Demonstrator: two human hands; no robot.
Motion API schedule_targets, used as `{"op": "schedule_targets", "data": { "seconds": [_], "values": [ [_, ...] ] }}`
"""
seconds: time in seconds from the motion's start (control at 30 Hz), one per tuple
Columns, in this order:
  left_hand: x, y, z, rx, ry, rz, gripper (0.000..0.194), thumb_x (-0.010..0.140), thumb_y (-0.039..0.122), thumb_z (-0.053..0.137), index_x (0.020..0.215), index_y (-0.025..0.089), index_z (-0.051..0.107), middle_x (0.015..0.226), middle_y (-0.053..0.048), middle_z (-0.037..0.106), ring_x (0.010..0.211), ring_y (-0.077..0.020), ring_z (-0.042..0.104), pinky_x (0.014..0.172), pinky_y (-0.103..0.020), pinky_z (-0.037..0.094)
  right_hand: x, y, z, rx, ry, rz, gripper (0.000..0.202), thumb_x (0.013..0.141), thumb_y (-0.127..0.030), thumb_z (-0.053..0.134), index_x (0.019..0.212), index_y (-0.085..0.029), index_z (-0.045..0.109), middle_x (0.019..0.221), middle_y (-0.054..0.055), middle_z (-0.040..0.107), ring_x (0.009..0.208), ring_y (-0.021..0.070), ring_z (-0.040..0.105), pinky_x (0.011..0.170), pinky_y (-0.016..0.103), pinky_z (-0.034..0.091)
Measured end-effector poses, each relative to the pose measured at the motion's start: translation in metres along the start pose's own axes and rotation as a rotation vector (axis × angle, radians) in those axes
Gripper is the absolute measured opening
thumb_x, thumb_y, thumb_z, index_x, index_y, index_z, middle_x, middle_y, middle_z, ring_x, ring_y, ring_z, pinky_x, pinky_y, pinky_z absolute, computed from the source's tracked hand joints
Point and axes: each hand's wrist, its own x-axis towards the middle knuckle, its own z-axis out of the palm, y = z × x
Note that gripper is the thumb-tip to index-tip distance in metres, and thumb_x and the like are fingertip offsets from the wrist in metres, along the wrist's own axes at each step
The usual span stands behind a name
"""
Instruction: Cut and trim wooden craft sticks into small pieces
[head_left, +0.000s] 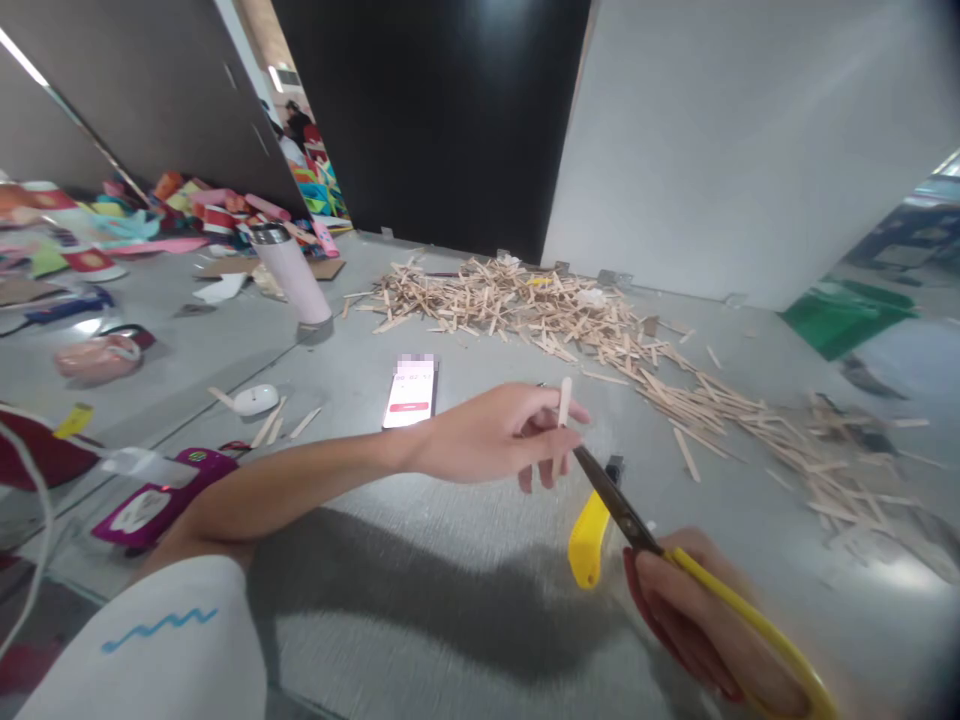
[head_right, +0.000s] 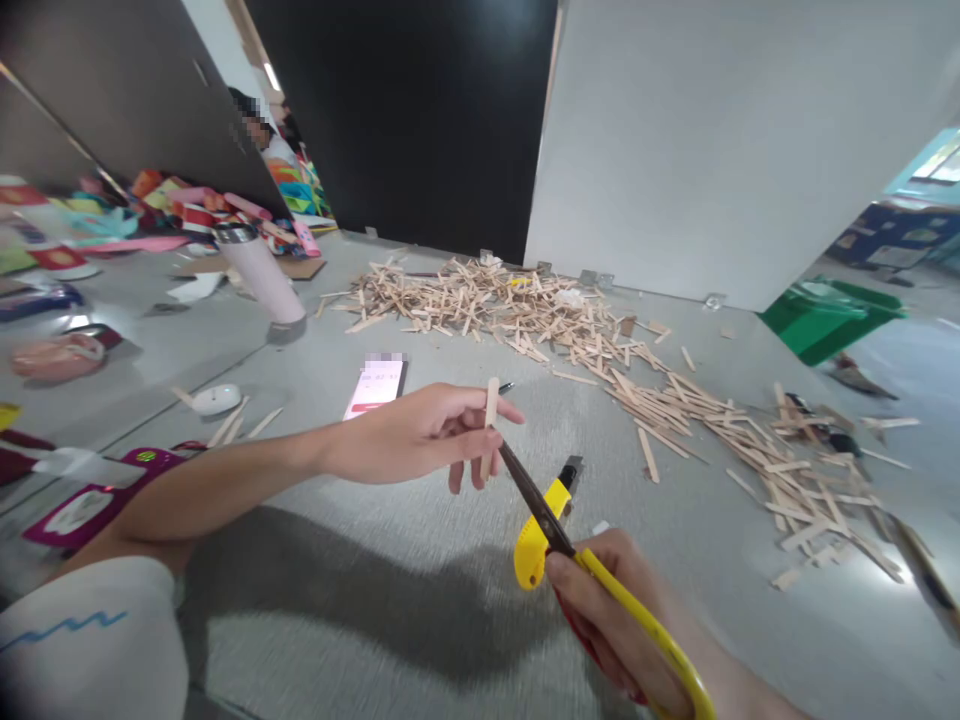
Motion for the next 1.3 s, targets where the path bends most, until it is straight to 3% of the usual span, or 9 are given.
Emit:
{"op": "schedule_targets", "data": {
  "seconds": [0.13,0.3,0.47,0.77,1.03,1.3],
  "values": [
    [-0.002,0.001,0.002,0.021,-0.014,-0.008,0.048,0.107,0.020,0.066,0.152,0.010,0.052,0.104,-0.014,0.080,0.083,-0.0203,0.078,0.064,-0.029,0.067,0.002,0.004,0.000,0.017,-0.035,-0.056,0.073,0.102,-0.087,0.050,0.064,-0.024,0.046,0.041,-0.007,0.037,0.037,0.0077,0.028,0.042,0.025,0.020],
    [-0.003,-0.001,-0.001,0.046,-0.015,0.008,0.042,0.105,0.017,0.064,0.146,0.011,0.056,0.097,-0.011,0.080,0.081,-0.0191,0.077,0.068,-0.030,0.066,0.003,0.008,0.007,0.087,0.023,-0.096,0.070,0.095,-0.091,0.056,0.072,-0.026,0.048,0.042,-0.010,0.037,0.033,0.0070,0.026,0.037,0.024,0.022],
    [-0.003,-0.001,-0.002,0.060,-0.024,0.004,0.040,0.105,0.017,0.063,0.144,0.011,0.056,0.097,-0.011,0.080,0.080,-0.0177,0.076,0.067,-0.027,0.064,0.005,0.003,0.008,0.113,-0.016,-0.145,0.069,0.093,-0.092,0.060,0.081,-0.025,0.054,0.047,-0.011,0.039,0.040,0.0087,0.033,0.046,0.025,0.041],
    [-0.003,-0.003,-0.005,0.127,-0.059,-0.024,0.035,0.106,0.018,0.062,0.140,0.011,0.059,0.096,-0.011,0.081,0.080,-0.0189,0.077,0.065,-0.027,0.065,0.006,-0.002,0.006,0.028,0.004,-0.073,0.073,0.094,-0.090,0.057,0.065,-0.024,0.046,0.042,-0.009,0.037,0.035,0.0066,0.030,0.038,0.021,0.025],
    [-0.006,0.001,-0.007,0.169,-0.069,-0.067,0.035,0.106,0.018,0.061,0.140,0.011,0.062,0.094,-0.010,0.081,0.081,-0.0191,0.078,0.063,-0.025,0.063,0.008,-0.003,0.002,-0.054,-0.053,-0.159,0.077,0.102,-0.087,0.050,0.059,-0.022,0.048,0.042,-0.006,0.038,0.038,0.0079,0.033,0.041,0.022,0.029],
    [-0.006,0.003,-0.006,0.143,-0.061,-0.116,0.037,0.104,0.022,0.066,0.140,0.011,0.063,0.096,-0.011,0.083,0.078,-0.0200,0.079,0.062,-0.026,0.063,0.013,0.004,0.002,-0.013,-0.066,-0.203,0.076,0.104,-0.076,0.060,0.053,-0.022,0.045,0.040,-0.005,0.040,0.036,0.0073,0.033,0.038,0.022,0.025]
  ]
}}
